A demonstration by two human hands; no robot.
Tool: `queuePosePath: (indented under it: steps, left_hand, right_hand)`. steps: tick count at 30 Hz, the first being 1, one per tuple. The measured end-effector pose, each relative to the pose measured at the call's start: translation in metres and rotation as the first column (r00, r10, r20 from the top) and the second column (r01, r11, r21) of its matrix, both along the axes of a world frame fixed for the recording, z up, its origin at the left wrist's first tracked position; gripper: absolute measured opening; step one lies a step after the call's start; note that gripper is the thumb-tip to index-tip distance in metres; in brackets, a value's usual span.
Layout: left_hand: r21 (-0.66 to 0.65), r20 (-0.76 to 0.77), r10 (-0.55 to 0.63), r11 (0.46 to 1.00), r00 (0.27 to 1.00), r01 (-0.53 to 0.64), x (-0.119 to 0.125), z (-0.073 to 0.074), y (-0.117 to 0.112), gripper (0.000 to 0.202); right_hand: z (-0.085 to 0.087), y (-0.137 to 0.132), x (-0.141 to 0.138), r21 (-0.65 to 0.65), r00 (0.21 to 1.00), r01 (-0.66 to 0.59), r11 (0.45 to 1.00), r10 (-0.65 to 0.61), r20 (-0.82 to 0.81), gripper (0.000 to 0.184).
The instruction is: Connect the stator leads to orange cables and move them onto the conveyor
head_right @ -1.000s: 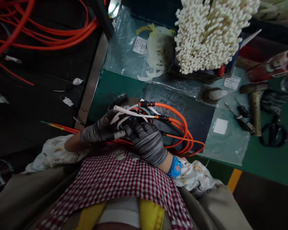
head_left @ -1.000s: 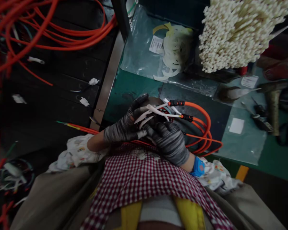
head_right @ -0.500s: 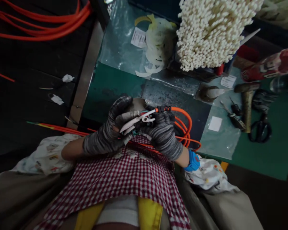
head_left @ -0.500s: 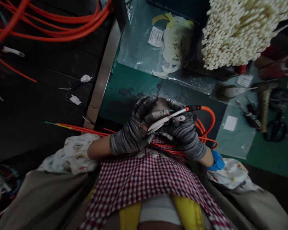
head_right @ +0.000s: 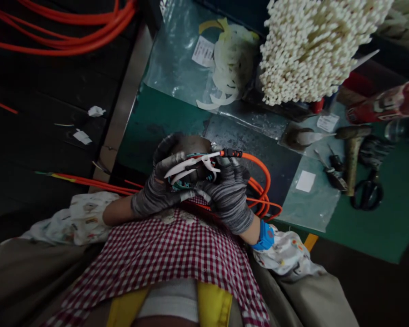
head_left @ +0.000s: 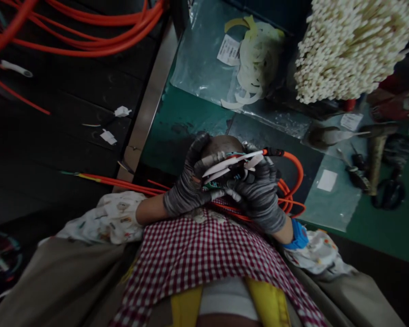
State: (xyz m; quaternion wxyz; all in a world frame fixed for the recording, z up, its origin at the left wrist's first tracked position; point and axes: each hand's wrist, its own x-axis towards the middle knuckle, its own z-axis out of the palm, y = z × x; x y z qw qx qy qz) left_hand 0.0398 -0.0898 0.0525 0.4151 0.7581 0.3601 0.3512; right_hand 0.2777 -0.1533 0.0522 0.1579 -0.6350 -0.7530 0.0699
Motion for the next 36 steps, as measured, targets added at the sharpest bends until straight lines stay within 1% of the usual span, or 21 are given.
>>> queuePosePath:
  steps: [2, 5, 6, 8, 10, 12, 15, 18, 20, 25, 28, 30, 32, 33, 34, 36]
  left_hand:
    - [-0.036, 0.005, 0.064, 0.997, 0.998, -0.064, 0.003, -0.002, -0.004, 0.079]
    - [-0.021, -0.04, 0.04, 0.999, 0.998, -0.041, 0.009, 0.002, -0.002, 0.079]
    - [-0.012, -0.063, 0.032, 0.999, 0.997, -0.033, 0.012, 0.004, 0.0, 0.079]
    - [-0.009, -0.115, 0.021, 1.0, 0.993, -0.022, 0.016, 0.01, 0.004, 0.081]
    - [-0.009, -0.147, 0.013, 1.0, 0.989, -0.015, 0.021, 0.015, 0.007, 0.082]
    - [0.005, -0.165, 0.007, 1.0, 0.986, -0.006, 0.025, 0.018, 0.008, 0.081]
    - [-0.001, -0.192, 0.002, 1.0, 0.981, -0.002, 0.029, 0.019, 0.008, 0.075]
    - [-0.019, -0.209, -0.011, 1.0, 0.978, 0.007, 0.029, 0.018, 0.01, 0.073]
    - [-0.025, -0.206, -0.024, 1.0, 0.978, 0.019, 0.029, 0.019, 0.012, 0.074]
    - [-0.045, -0.209, -0.037, 0.999, 0.977, 0.028, 0.029, 0.017, 0.017, 0.077]
    - [-0.012, -0.146, -0.008, 1.0, 0.989, 0.006, 0.024, 0.012, 0.014, 0.082]
    - [0.008, -0.09, 0.002, 1.0, 0.996, -0.001, 0.016, 0.01, 0.016, 0.085]
    - [0.016, -0.062, -0.022, 1.0, 0.998, 0.023, 0.005, 0.01, 0.025, 0.087]
    - [0.015, -0.06, -0.05, 0.999, 0.997, 0.051, -0.002, 0.011, 0.034, 0.089]
    - [0.008, -0.06, -0.083, 0.996, 0.995, 0.084, -0.008, 0.011, 0.045, 0.09]
    - [-0.033, -0.054, -0.183, 0.983, 0.982, 0.181, -0.019, 0.011, 0.072, 0.094]
  right_hand:
    - [0.009, 0.006, 0.004, -0.032, 0.998, -0.037, 0.999, 0.035, -0.058, 0.046]
    - [0.023, 0.017, 0.022, -0.066, 0.977, -0.158, 0.985, 0.146, -0.154, 0.029]
    - [0.027, 0.021, 0.029, -0.078, 0.968, -0.189, 0.979, 0.173, -0.181, 0.028]
    - [0.031, 0.026, 0.041, -0.085, 0.96, -0.213, 0.973, 0.192, -0.204, 0.028]
    - [0.03, 0.029, 0.049, -0.083, 0.957, -0.229, 0.97, 0.208, -0.2, 0.029]
    - [0.026, 0.03, 0.053, -0.084, 0.948, -0.272, 0.959, 0.252, -0.193, 0.027]
    - [0.019, 0.031, 0.055, -0.095, 0.937, -0.316, 0.944, 0.295, -0.184, 0.023]
    - [0.015, 0.031, 0.054, -0.083, 0.94, -0.315, 0.945, 0.299, -0.167, 0.021]
    - [0.013, 0.031, 0.052, -0.061, 0.94, -0.315, 0.947, 0.302, -0.158, 0.022]
    - [0.016, 0.031, 0.046, -0.038, 0.958, -0.258, 0.965, 0.251, -0.138, 0.034]
    - [0.021, 0.037, 0.042, -0.059, 0.959, -0.267, 0.962, 0.26, -0.114, 0.035]
    - [0.025, 0.047, 0.037, -0.076, 0.954, -0.294, 0.953, 0.288, -0.085, 0.038]
    - [0.03, 0.062, 0.03, -0.096, 0.934, -0.357, 0.929, 0.351, -0.072, 0.039]
    - [0.033, 0.072, 0.025, -0.111, 0.92, -0.391, 0.914, 0.384, -0.077, 0.037]
    - [0.036, 0.082, 0.02, -0.128, 0.91, -0.414, 0.901, 0.406, -0.084, 0.034]
    - [0.042, 0.105, 0.007, -0.189, 0.908, -0.418, 0.888, 0.407, -0.098, 0.023]
